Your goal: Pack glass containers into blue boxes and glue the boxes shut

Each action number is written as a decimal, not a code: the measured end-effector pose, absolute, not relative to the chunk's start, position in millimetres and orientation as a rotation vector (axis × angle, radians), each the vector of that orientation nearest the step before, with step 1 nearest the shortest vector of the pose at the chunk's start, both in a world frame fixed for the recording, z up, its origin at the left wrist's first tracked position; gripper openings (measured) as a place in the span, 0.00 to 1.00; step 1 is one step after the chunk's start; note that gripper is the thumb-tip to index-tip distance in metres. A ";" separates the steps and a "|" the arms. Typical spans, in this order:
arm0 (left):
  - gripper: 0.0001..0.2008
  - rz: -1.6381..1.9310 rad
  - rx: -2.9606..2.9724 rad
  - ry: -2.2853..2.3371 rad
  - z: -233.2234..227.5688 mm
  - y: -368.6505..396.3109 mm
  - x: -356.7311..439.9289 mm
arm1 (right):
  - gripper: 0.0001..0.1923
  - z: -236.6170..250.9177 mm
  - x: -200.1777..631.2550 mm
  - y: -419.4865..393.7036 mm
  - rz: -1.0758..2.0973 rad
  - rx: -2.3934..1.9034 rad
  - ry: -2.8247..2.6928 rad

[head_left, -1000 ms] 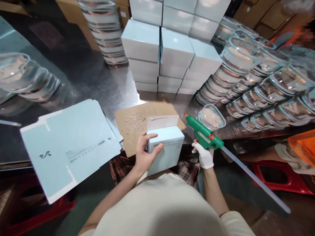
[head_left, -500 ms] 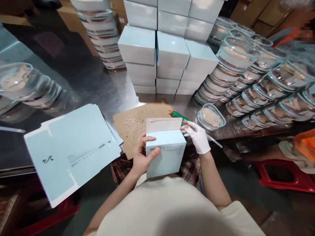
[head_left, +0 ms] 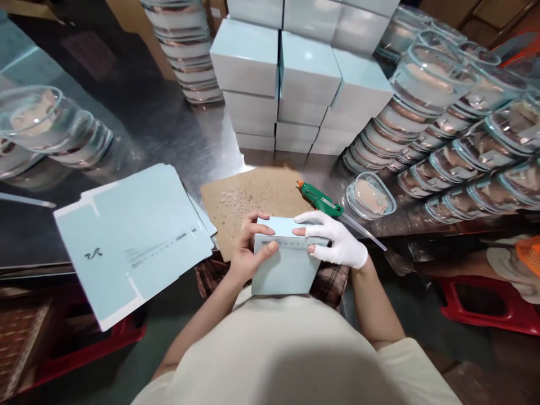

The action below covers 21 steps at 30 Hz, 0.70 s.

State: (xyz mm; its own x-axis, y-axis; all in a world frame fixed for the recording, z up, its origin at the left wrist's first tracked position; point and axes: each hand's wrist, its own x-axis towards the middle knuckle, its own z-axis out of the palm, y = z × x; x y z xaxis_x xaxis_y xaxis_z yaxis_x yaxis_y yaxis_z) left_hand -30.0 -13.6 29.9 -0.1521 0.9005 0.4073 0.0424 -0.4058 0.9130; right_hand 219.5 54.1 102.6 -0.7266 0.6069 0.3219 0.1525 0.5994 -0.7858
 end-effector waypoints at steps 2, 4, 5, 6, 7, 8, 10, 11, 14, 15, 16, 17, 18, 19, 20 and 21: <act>0.18 1.580 1.429 1.112 33.3 -14.9 -31.8 | 0.17 99.8 216.9 54.4 1.034 -0.575 -2.264; 0.16 1.573 1.405 1.088 35.7 -15.8 -32.1 | 0.16 94.0 215.5 51.9 1.005 -0.585 -2.255; 0.16 1.578 1.389 1.072 36.7 -16.0 -31.8 | 0.16 90.2 214.9 49.7 0.968 -0.604 -2.231; 0.15 1.582 1.372 1.057 37.5 -16.0 -31.2 | 0.16 86.1 214.2 47.0 0.918 -0.627 -2.188; 0.15 1.584 1.352 1.048 38.3 -15.8 -30.5 | 0.16 81.8 213.3 44.3 0.868 -0.647 -2.135; 0.15 1.581 1.333 1.046 38.8 -15.6 -29.6 | 0.15 77.7 212.1 41.8 0.823 -0.660 -2.079; 0.16 1.566 1.295 1.053 39.3 -15.3 -27.9 | 0.14 71.2 209.9 38.5 0.770 -0.657 -1.998; 0.16 1.562 1.281 1.056 39.2 -15.3 -27.2 | 0.13 69.1 209.3 38.0 0.765 -0.647 -1.983; 0.15 1.551 1.275 1.057 38.5 -15.4 -26.4 | 0.12 68.3 210.3 40.1 0.773 -0.612 -2.021; 0.15 1.548 1.290 1.060 38.5 -15.5 -26.7 | 0.14 69.3 211.5 41.3 0.776 -0.593 -2.057; 0.15 1.542 1.310 1.062 38.8 -15.4 -27.1 | 0.15 70.6 212.8 42.4 0.783 -0.570 -2.100; 0.14 1.532 1.330 1.061 39.4 -15.3 -27.5 | 0.16 72.0 214.1 43.2 0.791 -0.552 -2.140; 0.14 1.524 1.349 1.056 40.1 -15.1 -27.7 | 0.17 73.2 215.0 43.6 0.801 -0.540 -2.171; 0.13 1.519 1.363 1.049 40.9 -14.8 -27.5 | 0.17 74.2 215.5 43.9 0.811 -0.540 -2.187; 0.13 1.515 1.369 1.042 41.5 -14.6 -27.0 | 0.16 74.7 215.5 44.0 0.820 -0.549 -2.188; 0.13 1.516 1.369 1.036 41.8 -14.3 -26.2 | 0.15 74.7 215.1 44.3 0.826 -0.564 -2.179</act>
State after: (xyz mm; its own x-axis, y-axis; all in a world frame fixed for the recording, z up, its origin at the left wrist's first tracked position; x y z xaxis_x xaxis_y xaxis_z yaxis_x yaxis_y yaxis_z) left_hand -26.2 -14.3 41.8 -0.0663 0.9463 0.3163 -0.0488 -0.3197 0.9463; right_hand 215.1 44.3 74.7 -0.6399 0.6043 0.4747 0.1378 0.6979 -0.7028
